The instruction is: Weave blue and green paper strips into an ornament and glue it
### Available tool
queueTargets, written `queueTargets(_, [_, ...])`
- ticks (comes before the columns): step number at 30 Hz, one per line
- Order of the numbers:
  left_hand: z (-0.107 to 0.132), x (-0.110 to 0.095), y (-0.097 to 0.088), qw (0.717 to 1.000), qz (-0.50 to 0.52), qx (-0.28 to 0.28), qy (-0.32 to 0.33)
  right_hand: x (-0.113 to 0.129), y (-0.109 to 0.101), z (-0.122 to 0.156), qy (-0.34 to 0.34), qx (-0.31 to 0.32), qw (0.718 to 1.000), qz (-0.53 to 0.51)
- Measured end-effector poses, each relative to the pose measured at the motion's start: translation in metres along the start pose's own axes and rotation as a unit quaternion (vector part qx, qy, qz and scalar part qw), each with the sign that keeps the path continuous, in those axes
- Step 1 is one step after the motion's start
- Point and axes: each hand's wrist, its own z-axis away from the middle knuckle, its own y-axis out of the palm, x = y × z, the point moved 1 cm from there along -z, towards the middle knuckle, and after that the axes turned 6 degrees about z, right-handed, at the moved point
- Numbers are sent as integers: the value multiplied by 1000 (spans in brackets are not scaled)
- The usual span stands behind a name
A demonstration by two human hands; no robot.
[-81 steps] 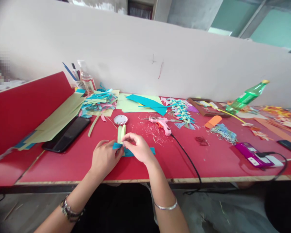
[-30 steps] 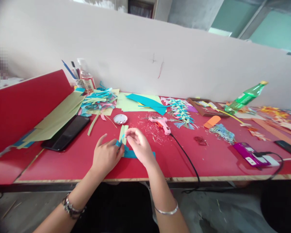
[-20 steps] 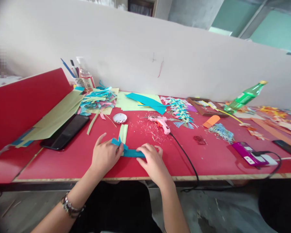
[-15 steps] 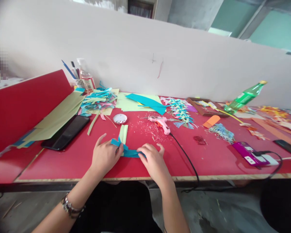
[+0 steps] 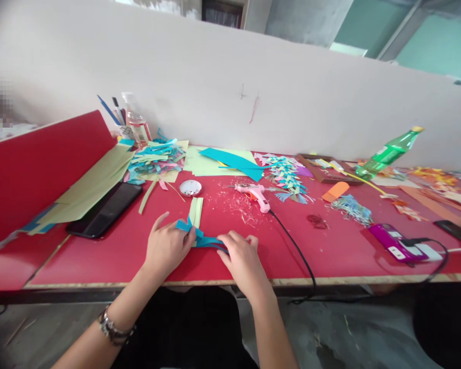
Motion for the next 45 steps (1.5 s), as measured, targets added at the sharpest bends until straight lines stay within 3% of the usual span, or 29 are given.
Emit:
queueTargets(7, [0, 0, 0, 1000, 7, -4, 0, 6, -5, -10, -14, -70, 997, 27])
queueTargets(16, [2, -2, 0, 1000, 5, -10, 14, 21, -11, -43, -125, -11, 991, 36])
queueTargets(24, [2, -3, -3, 999, 40, -8, 29, 23, -6, -49, -160, -26, 986, 30])
queueTargets(32, [2, -1, 1, 999, 27, -26, 28, 24, -13, -55, -157, -16, 987, 8])
queueTargets(40, [1, 0, 2, 1000, 20, -16, 13, 21, -29, -69, -173, -36, 978, -112])
queueTargets(45, [1, -2, 0, 1000, 20, -12, 5, 21, -47, -99, -153, -58, 974, -159])
